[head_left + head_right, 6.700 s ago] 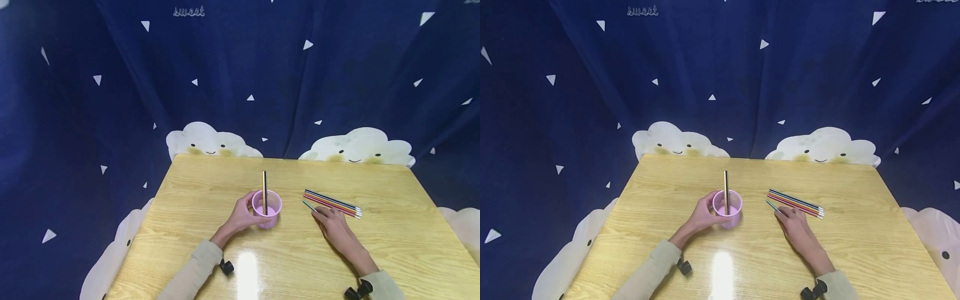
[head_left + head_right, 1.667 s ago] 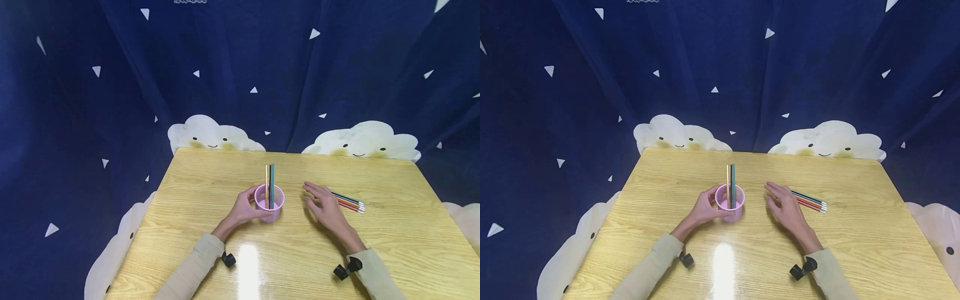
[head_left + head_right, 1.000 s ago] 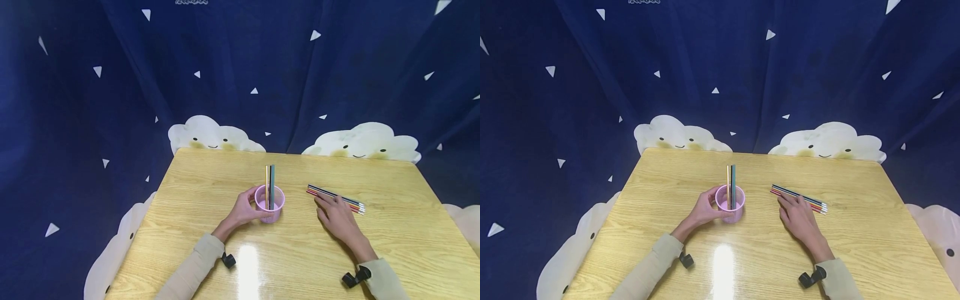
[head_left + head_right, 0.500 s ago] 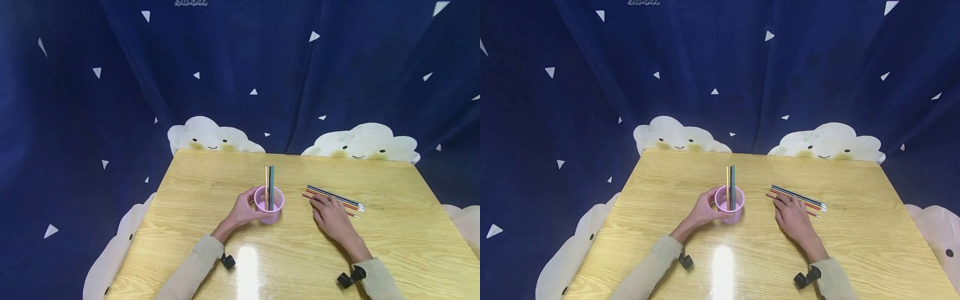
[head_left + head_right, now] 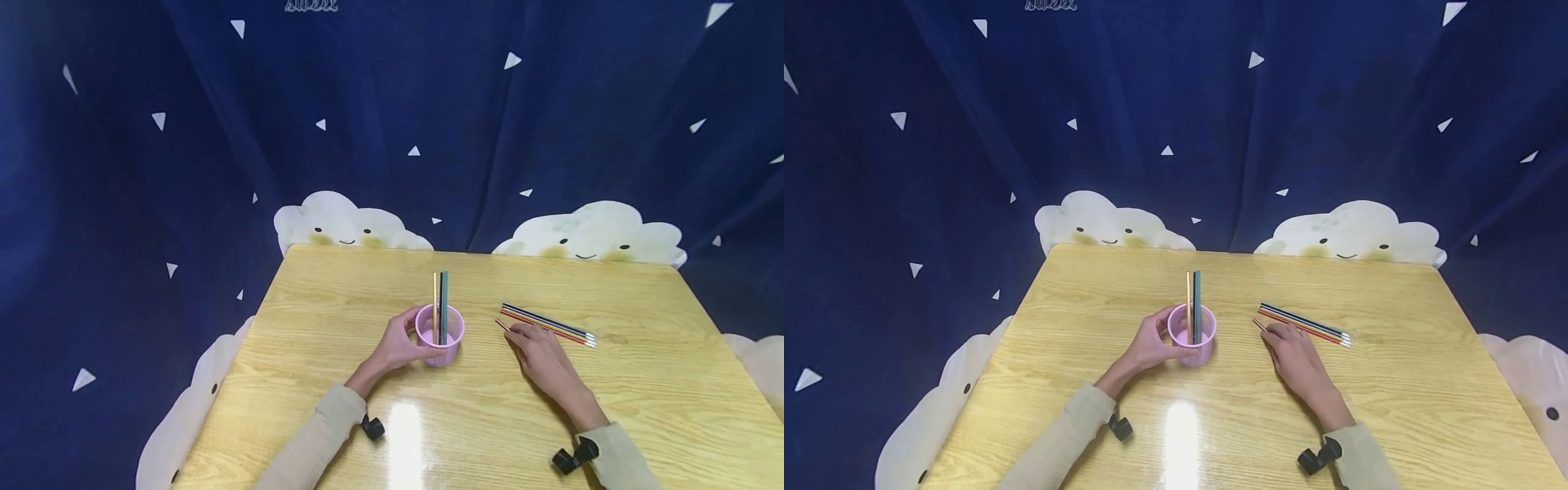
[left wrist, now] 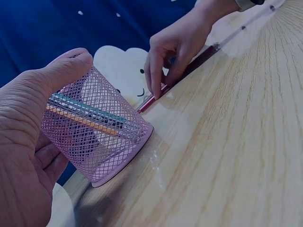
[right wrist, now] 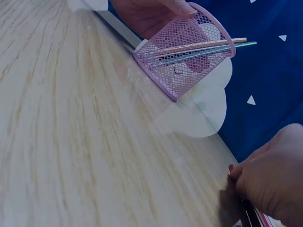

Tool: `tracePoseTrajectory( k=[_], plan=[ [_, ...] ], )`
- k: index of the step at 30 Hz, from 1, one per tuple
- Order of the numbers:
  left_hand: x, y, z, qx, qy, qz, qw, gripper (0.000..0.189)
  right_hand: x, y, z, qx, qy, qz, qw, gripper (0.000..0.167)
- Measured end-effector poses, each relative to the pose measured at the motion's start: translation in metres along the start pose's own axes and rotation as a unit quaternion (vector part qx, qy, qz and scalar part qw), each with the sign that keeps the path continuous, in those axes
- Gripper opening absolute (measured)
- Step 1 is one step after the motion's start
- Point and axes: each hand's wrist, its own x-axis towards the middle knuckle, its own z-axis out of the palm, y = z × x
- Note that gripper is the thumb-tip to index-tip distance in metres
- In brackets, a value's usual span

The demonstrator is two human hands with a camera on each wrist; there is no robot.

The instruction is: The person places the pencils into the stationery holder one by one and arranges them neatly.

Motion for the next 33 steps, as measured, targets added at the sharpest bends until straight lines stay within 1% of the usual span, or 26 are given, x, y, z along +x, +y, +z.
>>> tracePoseTrajectory(
  k=[4, 9, 14, 17, 20, 23, 26, 28, 33],
  plan=[
    [-0.001, -0.001, 0.0, 0.003, 0.001, 0.0, 1.0, 0.084, 0.001, 0.0, 0.003, 0.022, 0.017, -0.024, 0.9993, 0.024],
    [-0.001, -0.001, 0.0, -0.002, 0.001, 0.004, 1.0, 0.084, 0.003, 0.001, 0.006, 0.037, 0.04, -0.034, 0.9979, 0.025],
    [0.001, 0.0, -0.001, -0.006, 0.003, 0.006, 1.0, 0.085, 0.006, 0.0, 0.002, 0.04, 0.031, -0.021, 0.9985, 0.03],
    [0.002, 0.0, -0.001, -0.006, 0.002, 0.002, 1.0, 0.088, 0.009, -0.001, -0.003, 0.046, 0.023, -0.01, 0.9986, 0.031],
    [0.002, 0.0, -0.001, -0.008, 0.002, -0.002, 1.0, 0.087, 0.011, -0.003, -0.008, 0.056, 0.028, -0.006, 0.998, 0.032],
    [0.0, 0.0, 0.0, -0.004, 0.003, -0.001, 1.0, 0.085, 0.013, -0.007, -0.013, 0.078, 0.03, 0.003, 0.9965, 0.032],
    [-0.002, 0.0, 0.001, -0.003, 0.003, 0.003, 1.0, 0.084, 0.016, -0.011, -0.018, 0.11, 0.035, 0.015, 0.9932, 0.032],
    [-0.002, 0.0, 0.001, -0.002, 0.003, 0.003, 1.0, 0.083, 0.02, -0.013, -0.022, 0.138, 0.044, 0.02, 0.9893, 0.032],
    [-0.001, 0.0, 0.0, -0.006, 0.003, 0.001, 1.0, 0.085, 0.032, -0.017, -0.029, 0.192, 0.072, 0.013, 0.9786, 0.034]
  ],
)
